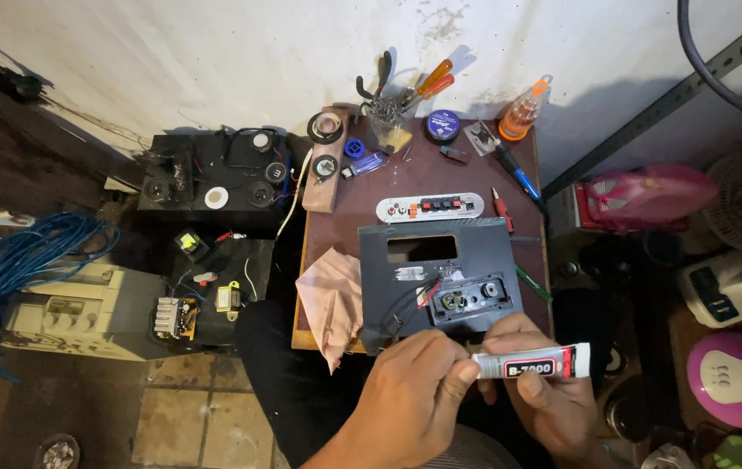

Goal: The person handles a small black electronic component, aligns it with a metal chassis, and then applies adhesive from a tube to the component's interior. The person continues to apply adhesive around the component's edges.

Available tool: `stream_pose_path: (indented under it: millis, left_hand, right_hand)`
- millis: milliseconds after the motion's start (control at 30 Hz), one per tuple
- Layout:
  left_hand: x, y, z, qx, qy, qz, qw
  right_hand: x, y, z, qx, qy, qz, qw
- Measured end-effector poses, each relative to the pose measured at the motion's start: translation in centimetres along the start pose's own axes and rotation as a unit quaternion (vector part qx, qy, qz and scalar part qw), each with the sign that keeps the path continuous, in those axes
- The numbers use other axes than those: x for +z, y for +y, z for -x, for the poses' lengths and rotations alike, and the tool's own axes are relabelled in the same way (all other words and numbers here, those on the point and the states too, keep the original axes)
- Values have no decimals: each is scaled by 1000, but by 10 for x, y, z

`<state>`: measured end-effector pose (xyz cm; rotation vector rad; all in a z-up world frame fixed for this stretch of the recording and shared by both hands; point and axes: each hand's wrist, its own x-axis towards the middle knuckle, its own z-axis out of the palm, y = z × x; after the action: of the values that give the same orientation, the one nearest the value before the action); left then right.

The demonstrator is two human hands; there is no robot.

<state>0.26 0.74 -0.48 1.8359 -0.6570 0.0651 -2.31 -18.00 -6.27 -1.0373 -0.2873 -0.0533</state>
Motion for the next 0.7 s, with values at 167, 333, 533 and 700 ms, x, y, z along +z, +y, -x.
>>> stream_pose_path:
  millis: [167, 333, 533, 700]
  left_hand:
    - [-6, -7, 6, -66, 17, 27, 997]
    - [-31, -3, 0, -94, 73, 71, 990]
    - [-60, -54, -10, -139, 240, 71, 958]
    - [-70, -187, -16, -219, 283, -125, 925]
  right_hand:
    - [-2, -6, -8, -9, -10, -32, 999]
    - [-23, -8, -12, -26, 31, -118, 992]
    - [-53, -5, -10, -25, 108, -152, 982]
    - [-55, -5, -17, 12, 169, -152, 974]
